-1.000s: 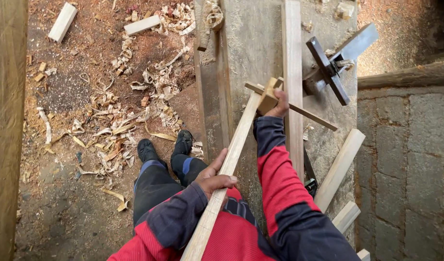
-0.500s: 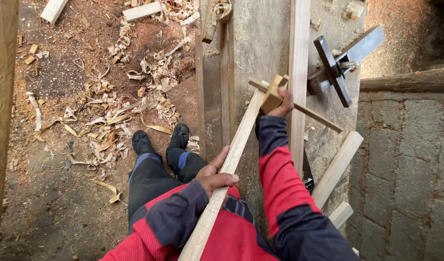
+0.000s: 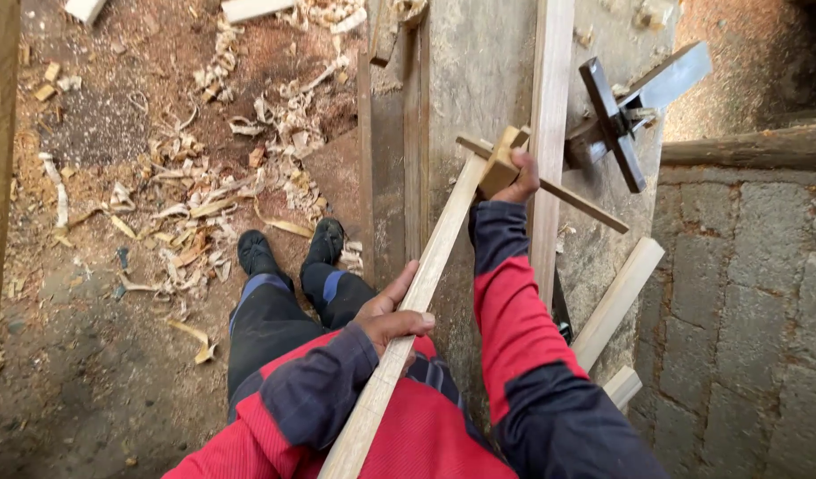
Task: Using a marking gauge to scribe lines on wood planks for joinery.
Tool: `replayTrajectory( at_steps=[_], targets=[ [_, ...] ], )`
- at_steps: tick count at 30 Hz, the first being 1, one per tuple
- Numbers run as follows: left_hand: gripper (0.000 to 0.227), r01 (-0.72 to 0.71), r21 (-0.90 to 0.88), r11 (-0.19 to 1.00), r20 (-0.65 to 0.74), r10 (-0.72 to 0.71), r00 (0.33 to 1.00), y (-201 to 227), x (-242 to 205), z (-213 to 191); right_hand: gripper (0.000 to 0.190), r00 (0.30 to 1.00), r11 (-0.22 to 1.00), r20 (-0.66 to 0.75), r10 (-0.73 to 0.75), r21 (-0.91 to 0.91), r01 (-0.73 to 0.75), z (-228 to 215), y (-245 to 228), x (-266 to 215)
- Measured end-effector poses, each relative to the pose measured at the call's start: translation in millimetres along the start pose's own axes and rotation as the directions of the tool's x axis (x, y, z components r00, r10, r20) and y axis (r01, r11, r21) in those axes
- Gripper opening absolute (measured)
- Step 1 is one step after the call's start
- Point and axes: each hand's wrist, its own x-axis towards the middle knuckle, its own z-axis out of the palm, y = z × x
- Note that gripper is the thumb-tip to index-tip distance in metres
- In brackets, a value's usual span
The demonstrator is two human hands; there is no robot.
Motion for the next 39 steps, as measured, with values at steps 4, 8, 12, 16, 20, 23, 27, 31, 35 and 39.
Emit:
replayTrajectory(
  at_steps=[4,8,12,16,20,23,27,31,35,39],
  targets=[
    [0.108,-0.022,-0.026,0.999,0.02,0.023,1.0,-1,3,0,0.06,0.994,0.988,-0.083,-0.07,-0.146,0.057,-6,2,1],
    [0.107,-0.008,-0.078,0.997,0.015,0.01,1.0,-21,0,-14,0.062,1.0,0.999,-0.012,-0.022,0.048,0.022,-18,12,-1],
    [0.106,-0.017,-0.047,0.999,0.043,0.019,0.999,-3,8,-8,0.061,0.99,0.99,-0.1,-0.096,-0.113,0.085,4,0,-5],
    [0.105,-0.004,-0.041,0.999,0.026,0.005,1.0,-13,-3,-7,0.06,0.996,0.996,0.034,-0.078,-0.034,0.079,-3,-2,-19],
    [0.105,-0.035,-0.059,0.998,0.08,0.04,0.996,0,11,-10,0.051,0.995,0.993,-0.008,-0.101,-0.068,0.101,-11,12,14],
    [0.104,-0.002,-0.096,0.995,0.071,0.009,0.997,-7,2,-9,0.046,0.984,0.984,-0.01,-0.177,-0.025,0.177,-58,47,32],
    [0.103,-0.036,-0.074,0.997,0.096,0.043,0.994,-17,7,-21,0.042,0.993,0.992,-0.056,-0.103,-0.072,0.099,4,-1,-1],
    [0.103,0.008,-0.05,0.999,0.034,-0.006,0.999,-5,2,-12,0.05,0.995,0.994,0.012,-0.101,-0.044,0.101,-5,6,-11],
    [0.104,0.013,0.009,1.0,0.035,-0.013,0.999,-6,11,-20,0.034,0.971,0.967,-0.011,-0.24,0.082,0.24,-79,74,71],
    [0.102,-0.006,0.05,0.999,0.032,0.005,0.999,0,0,-16,0.033,0.793,0.727,0.075,-0.604,-0.354,0.588,-136,124,88]
  ],
)
